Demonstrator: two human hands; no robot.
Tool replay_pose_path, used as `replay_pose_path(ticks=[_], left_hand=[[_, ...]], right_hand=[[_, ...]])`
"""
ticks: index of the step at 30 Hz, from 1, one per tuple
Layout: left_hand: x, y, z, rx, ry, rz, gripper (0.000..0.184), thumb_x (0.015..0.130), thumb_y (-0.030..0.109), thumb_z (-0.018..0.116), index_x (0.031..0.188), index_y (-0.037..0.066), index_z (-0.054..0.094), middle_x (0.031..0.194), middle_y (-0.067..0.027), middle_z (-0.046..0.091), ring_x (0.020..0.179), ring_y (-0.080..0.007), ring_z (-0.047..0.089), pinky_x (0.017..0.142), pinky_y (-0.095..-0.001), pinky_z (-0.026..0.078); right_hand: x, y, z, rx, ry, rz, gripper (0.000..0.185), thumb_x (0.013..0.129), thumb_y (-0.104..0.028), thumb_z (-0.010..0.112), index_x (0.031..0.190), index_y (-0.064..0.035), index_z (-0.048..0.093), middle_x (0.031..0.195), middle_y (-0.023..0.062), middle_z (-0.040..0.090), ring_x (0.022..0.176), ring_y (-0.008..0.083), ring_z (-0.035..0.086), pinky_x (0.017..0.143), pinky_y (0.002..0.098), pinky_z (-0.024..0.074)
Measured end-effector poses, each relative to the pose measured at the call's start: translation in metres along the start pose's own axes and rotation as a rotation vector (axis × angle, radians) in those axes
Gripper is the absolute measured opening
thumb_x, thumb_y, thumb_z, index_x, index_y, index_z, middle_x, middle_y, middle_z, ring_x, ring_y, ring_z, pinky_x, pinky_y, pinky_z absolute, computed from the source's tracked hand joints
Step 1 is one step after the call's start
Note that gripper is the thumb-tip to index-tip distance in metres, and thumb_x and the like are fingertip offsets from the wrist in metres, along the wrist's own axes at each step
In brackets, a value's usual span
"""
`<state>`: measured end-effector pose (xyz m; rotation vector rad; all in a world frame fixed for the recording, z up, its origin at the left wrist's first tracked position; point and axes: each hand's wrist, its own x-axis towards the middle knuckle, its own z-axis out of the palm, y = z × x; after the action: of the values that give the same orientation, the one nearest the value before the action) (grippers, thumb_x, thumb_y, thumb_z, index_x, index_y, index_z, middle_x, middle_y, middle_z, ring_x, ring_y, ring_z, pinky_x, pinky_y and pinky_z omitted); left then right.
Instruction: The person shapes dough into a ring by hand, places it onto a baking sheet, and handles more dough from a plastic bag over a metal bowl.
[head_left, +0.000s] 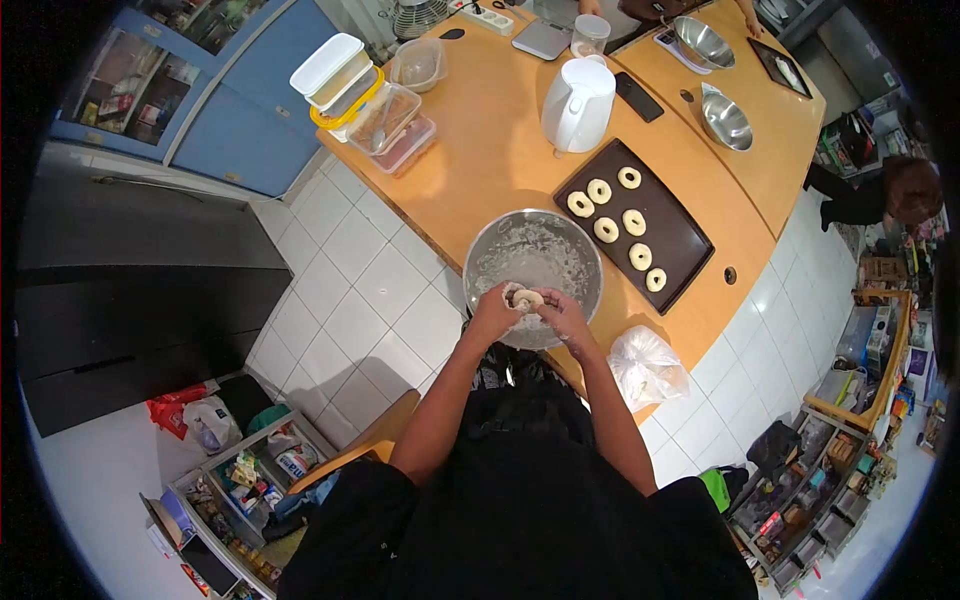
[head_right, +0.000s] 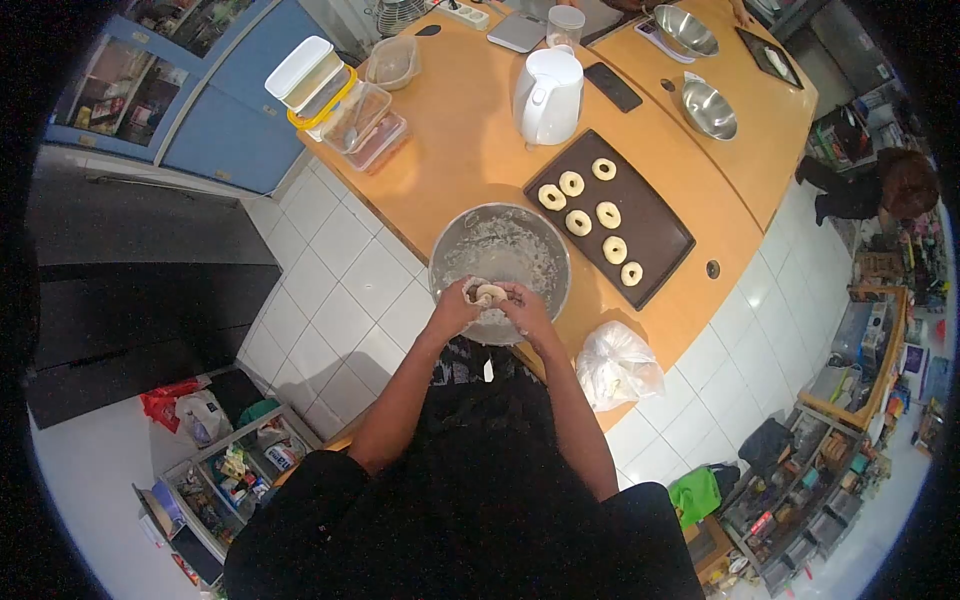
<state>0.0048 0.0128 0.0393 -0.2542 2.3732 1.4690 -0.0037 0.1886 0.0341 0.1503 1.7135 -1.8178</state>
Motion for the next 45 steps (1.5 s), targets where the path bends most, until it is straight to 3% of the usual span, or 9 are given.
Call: replay_pose_path(ticks=[8,11,17,20,23,29,32,35,45], left_hand=[[0.009,-0.025,0.005,-0.024,-0.139,-0.034,0.03,0.082,0.012,0.067,0.11,0.001,0.062,0.098,-0.0108,0.067,0.088,-0.0176,0.065,0.075,-0.0322,0.052],[0.013,-0.028,0.004,-0.562,-0.251,-0.317,0.031,0.086,0.014,0.065,0.112,-0.001,0.06,0.102,-0.0087,0.065,0.088,-0.0162,0.064,0.072,-0.0292,0.054],[0.012,-0.031,0.0,-0.334,-0.253,-0.084,0.03,0.086,0.011,0.065,0.112,-0.002,0.058,0.1,-0.0079,0.064,0.087,-0.0138,0.062,0.069,-0.028,0.055],[0.021,-0.056,0.014,-0.174,-0.166,-0.095,0.029,0.082,0.007,0.068,0.108,-0.001,0.059,0.096,-0.0074,0.064,0.086,-0.0135,0.062,0.071,-0.0284,0.054],[0.006,-0.018,0.004,-0.079,-0.093,-0.075,0.03,0.079,0.003,0.069,0.107,0.001,0.059,0.093,-0.0073,0.064,0.086,-0.0136,0.061,0.073,-0.0289,0.052],[0.01,-0.024,0.011,-0.478,-0.068,0.04,0.035,0.079,0.006,0.068,0.112,0.004,0.058,0.096,-0.0044,0.064,0.086,-0.0132,0.061,0.075,-0.029,0.05],[0.01,-0.014,0.004,-0.533,-0.165,-0.215,0.03,0.085,0.01,0.063,0.115,0.007,0.058,0.102,-0.0015,0.064,0.089,-0.012,0.059,0.075,-0.0271,0.048],[0.005,-0.014,0.0,-0.802,-0.244,-0.316,0.026,0.091,0.013,0.058,0.117,0.011,0.059,0.108,0.0003,0.062,0.093,-0.0101,0.057,0.075,-0.0247,0.046],[0.003,-0.013,-0.003,-0.719,-0.304,-0.254,0.029,0.09,0.015,0.056,0.119,0.011,0.059,0.11,0.0005,0.062,0.096,-0.0104,0.057,0.077,-0.0259,0.046]], right_hand=[[-0.005,-0.003,-0.002,0.082,-0.033,0.066,0.037,0.089,-0.017,0.061,0.123,-0.004,0.057,0.11,0.0032,0.064,0.097,0.0114,0.057,0.082,0.0261,0.044],[0.0,0.01,-0.005,0.105,0.029,0.037,0.033,0.09,-0.017,0.061,0.121,-0.0037,0.059,0.106,0.0042,0.066,0.092,0.0112,0.058,0.078,0.0249,0.0451],[-0.003,0.005,-0.002,0.089,0.053,-0.002,0.033,0.091,-0.015,0.062,0.12,-0.0016,0.059,0.102,0.007,0.067,0.09,0.0126,0.06,0.079,0.0254,0.0465],[-0.007,-0.004,0.004,0.045,0.082,-0.06,0.034,0.089,-0.013,0.064,0.12,0.0005,0.058,0.104,0.009,0.067,0.094,0.0144,0.062,0.084,0.0273,0.0474],[-0.002,0.002,0.003,0.041,0.078,-0.038,0.034,0.088,-0.011,0.064,0.119,0.002,0.058,0.104,0.0109,0.067,0.098,0.016,0.062,0.088,0.0286,0.0473],[-0.002,0.003,0.002,0.009,0.121,-0.06,0.034,0.088,-0.013,0.065,0.119,0.0018,0.058,0.105,0.0114,0.067,0.096,0.0161,0.062,0.085,0.0286,0.0478],[-0.001,0.005,0.0,0.065,0.12,-0.086,0.035,0.089,-0.014,0.065,0.119,0.0011,0.058,0.104,0.0107,0.066,0.095,0.0158,0.062,0.084,0.0287,0.0481],[-0.002,0.001,0.001,0.024,0.124,-0.057,0.035,0.089,-0.015,0.066,0.12,0.0003,0.058,0.102,0.009,0.067,0.094,0.0147,0.061,0.082,0.0281,0.0479],[-0.003,-0.001,0.003,0.127,0.097,0.066,0.038,0.091,-0.029,0.064,0.117,-0.0024,0.059,0.1,0.0057,0.066,0.089,0.012,0.06,0.074,0.0265,0.0464]])
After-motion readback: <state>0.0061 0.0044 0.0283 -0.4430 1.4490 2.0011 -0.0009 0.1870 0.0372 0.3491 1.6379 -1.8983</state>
